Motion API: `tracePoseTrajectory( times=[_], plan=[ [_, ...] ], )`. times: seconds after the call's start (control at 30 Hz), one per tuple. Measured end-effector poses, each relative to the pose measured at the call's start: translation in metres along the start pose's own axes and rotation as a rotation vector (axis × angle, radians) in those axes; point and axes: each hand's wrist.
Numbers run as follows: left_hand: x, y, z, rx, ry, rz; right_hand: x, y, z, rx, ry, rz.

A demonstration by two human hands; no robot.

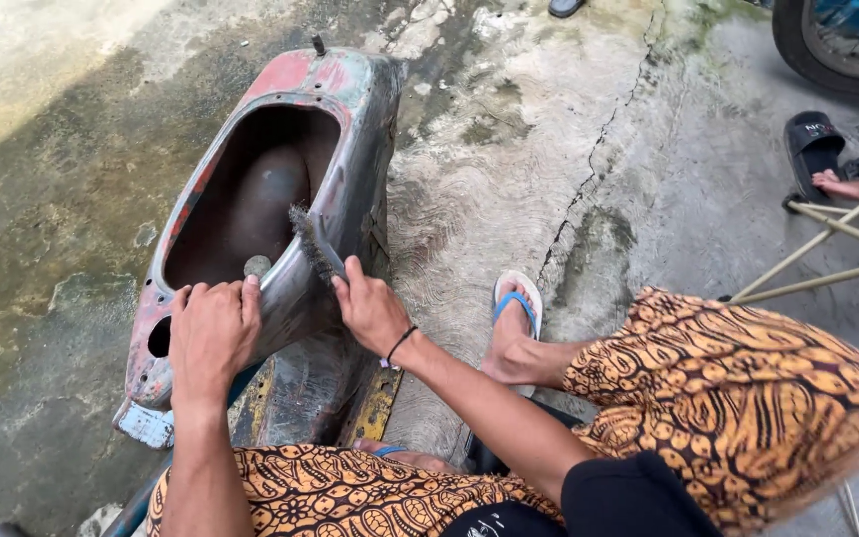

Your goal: A person is sitting on the ground and using a wire brush to scrub the exterior of a vintage scooter frame to prepare it for restoration.

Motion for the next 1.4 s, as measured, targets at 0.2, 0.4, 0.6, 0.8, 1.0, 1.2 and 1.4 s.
tracePoseTrajectory(
  times=[0.2, 0.4, 0.6, 0.8, 1.0, 1.2, 1.4],
  plan=[
    [0.007, 0.009, -0.006, 0.048, 0.011, -0.006, 0.031, 0.069, -0.003, -0.054, -0.021, -0.094],
    [0.007, 0.012, -0.009, 0.073, -0.013, 0.000, 0.024, 0.062, -0.007, -0.094, 0.132, -0.098],
    [0.006, 0.019, 0.001, 0.056, -0.036, -0.015, -0.007, -0.018, -0.006, -0.017, 0.063, 0.106],
    [0.001, 0.019, 0.005, 0.029, -0.038, -0.038, 0.025, 0.068, -0.015, -0.089, -0.006, -0.111],
    [0.003, 0.009, 0.002, 0.044, -0.065, -0.048, 0.007, 0.024, -0.010, -0.171, 0.133, 0.014],
    [-0.011, 0.009, 0.008, 0.004, -0.047, -0.085, 0.011, 0.031, -0.011, -0.153, 0.072, 0.019],
    [-0.011, 0.008, 0.008, -0.014, -0.043, -0.124, 0.023, 0.065, -0.028, -0.074, 0.190, -0.055]
  ],
)
Point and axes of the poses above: each hand's wrist, its own y-axis towards the middle knuckle, its own x-axis out of the back of the hand, z = x × y, and after that the axes turned 12 degrees about -x, right-handed
